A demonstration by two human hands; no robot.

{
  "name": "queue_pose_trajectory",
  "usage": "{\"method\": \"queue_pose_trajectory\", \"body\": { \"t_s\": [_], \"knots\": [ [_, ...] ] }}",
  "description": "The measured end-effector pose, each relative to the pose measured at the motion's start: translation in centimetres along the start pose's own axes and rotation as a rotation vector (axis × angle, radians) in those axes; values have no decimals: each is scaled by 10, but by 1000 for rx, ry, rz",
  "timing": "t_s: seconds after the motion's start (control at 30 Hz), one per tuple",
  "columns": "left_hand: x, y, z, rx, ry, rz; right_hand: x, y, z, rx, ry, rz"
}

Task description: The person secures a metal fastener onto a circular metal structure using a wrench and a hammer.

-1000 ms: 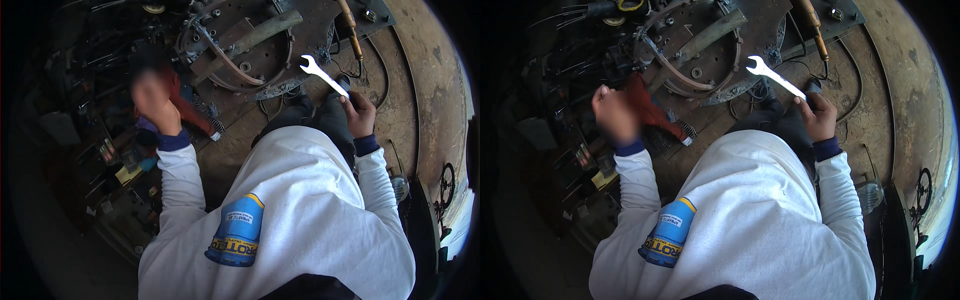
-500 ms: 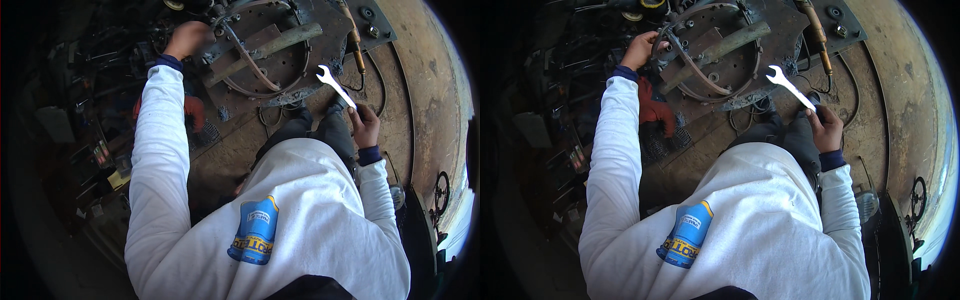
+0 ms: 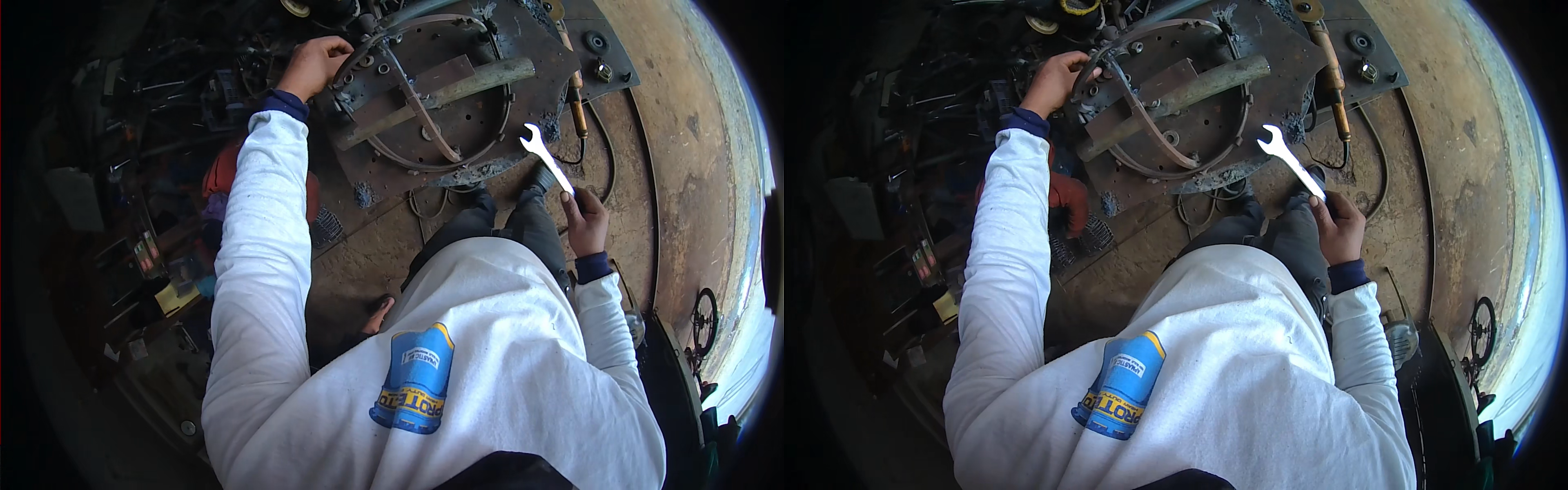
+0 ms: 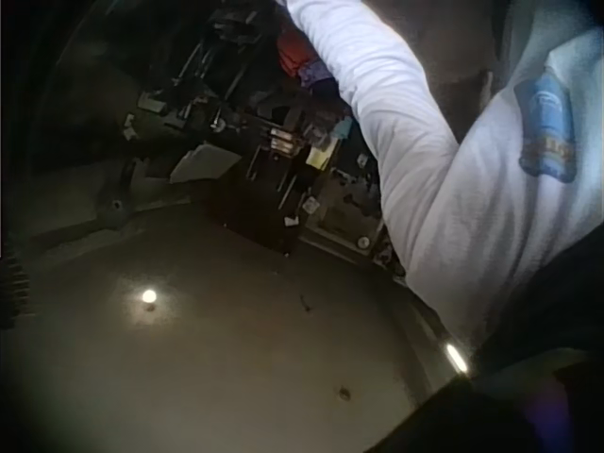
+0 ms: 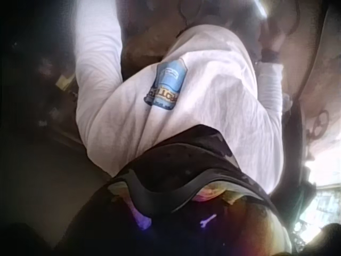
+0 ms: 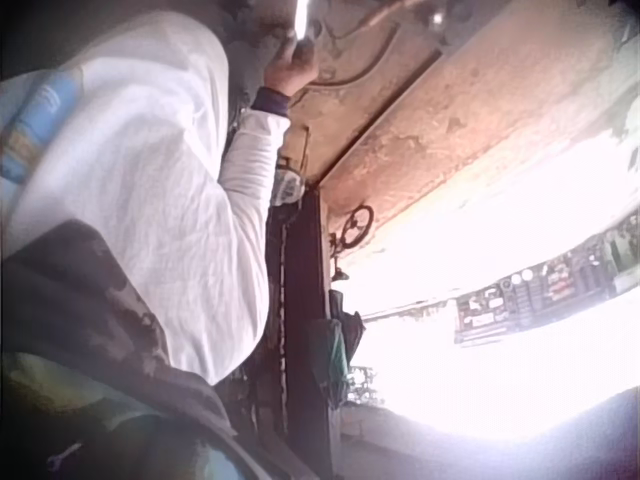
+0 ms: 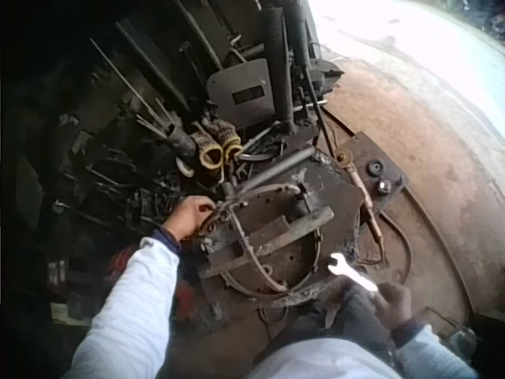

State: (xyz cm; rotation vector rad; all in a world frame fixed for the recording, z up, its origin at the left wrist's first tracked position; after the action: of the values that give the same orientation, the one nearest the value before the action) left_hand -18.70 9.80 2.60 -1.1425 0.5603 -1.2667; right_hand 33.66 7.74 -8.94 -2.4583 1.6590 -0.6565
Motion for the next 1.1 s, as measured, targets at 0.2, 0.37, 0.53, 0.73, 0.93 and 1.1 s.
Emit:
{"method": "queue_pose_trajectory", "body": {
  "t_s": [0.2, 0.37, 0.53, 0.73, 0.93, 1.1],
  "knots": [
    [-32, 6, 36, -35, 460, 90, 3, 1, -11, 28, 8, -1],
    [-54, 12, 41, -263, 566, -49, 4, 2, -10, 13, 19, 17],
    [-52, -2, 32, -10, 454, -2, 5, 4, -8, -9, 7, 35],
    [-7, -31, -18, -37, 130, -235, 6, 4, -5, -35, 48, 20],
    [9, -16, -52, 0, 9, -248, 7, 0, -5, 46, 90, 7],
    [10, -4, -49, 12, 22, -249, 7, 2, -6, 50, 102, 1]
  ]
}}
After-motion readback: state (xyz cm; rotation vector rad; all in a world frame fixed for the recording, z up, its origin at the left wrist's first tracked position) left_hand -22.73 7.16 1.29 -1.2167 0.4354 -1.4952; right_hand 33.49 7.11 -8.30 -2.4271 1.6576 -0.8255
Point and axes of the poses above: each hand's wrist, its own x-axis away from the middle knuckle, its own y-axis out of the palm, z = x × y, the point moved 4 cm from there along -x, towards the middle knuckle, and after that the axes turned 4 degrees about -x, right-handed, at the moved point
